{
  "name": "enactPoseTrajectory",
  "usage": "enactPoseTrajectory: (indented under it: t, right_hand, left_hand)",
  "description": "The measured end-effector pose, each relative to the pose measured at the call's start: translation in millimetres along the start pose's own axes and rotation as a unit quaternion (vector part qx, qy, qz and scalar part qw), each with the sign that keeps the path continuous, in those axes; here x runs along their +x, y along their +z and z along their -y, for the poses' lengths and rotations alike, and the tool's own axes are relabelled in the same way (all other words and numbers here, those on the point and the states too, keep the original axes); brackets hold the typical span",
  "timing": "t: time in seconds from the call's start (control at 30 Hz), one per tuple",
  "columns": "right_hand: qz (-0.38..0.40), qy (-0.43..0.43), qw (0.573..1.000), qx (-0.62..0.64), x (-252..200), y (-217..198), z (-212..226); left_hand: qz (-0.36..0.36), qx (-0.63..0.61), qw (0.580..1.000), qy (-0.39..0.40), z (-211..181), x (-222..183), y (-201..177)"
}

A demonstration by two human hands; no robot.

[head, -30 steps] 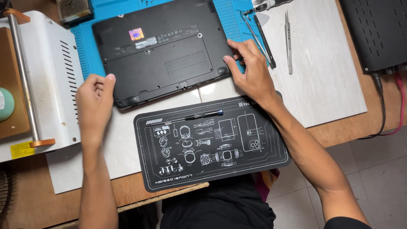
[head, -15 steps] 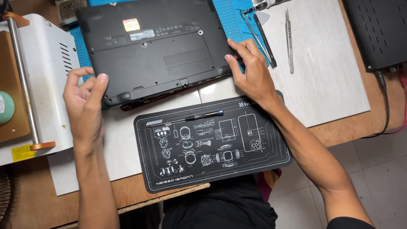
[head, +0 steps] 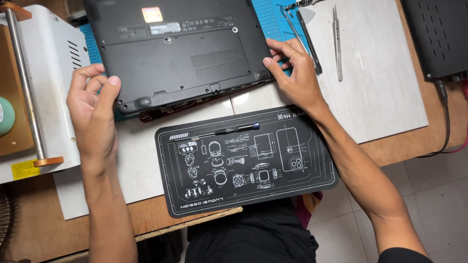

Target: Replacing and tightening the screws on the bottom cover of a laptop using a screwdriver

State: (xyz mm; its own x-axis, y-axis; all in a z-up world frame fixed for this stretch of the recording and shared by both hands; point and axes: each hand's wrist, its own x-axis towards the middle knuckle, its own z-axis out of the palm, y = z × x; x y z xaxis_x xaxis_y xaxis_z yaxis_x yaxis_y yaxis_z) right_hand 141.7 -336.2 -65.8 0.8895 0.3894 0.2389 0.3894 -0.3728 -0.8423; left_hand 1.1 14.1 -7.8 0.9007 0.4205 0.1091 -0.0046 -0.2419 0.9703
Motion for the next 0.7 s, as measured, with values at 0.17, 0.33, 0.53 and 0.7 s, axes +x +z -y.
enactPoseTrajectory:
  t: [0.17, 0.33, 0.53, 0.7]
  right_hand:
    - [0.002, 0.0, 1.0, -0.025, -1, 0, 1]
    - [-0.009, -0.039, 0.997, -0.068, -3, 5, -1]
    - [-0.004, -0.062, 0.993, -0.096, -3, 4, 0]
    - [0.0, -0.035, 0.998, -0.055, -2, 2, 0]
  left_hand:
    - [0.032, 0.147, 0.978, -0.144, 15, 1, -4]
    - [0.055, 0.304, 0.948, -0.075, 19, -1, -5]
    - [0.065, 0.108, 0.975, -0.185, 2, -3, -2]
    - [0.088, -0.066, 0.99, -0.094, -6, -5, -3]
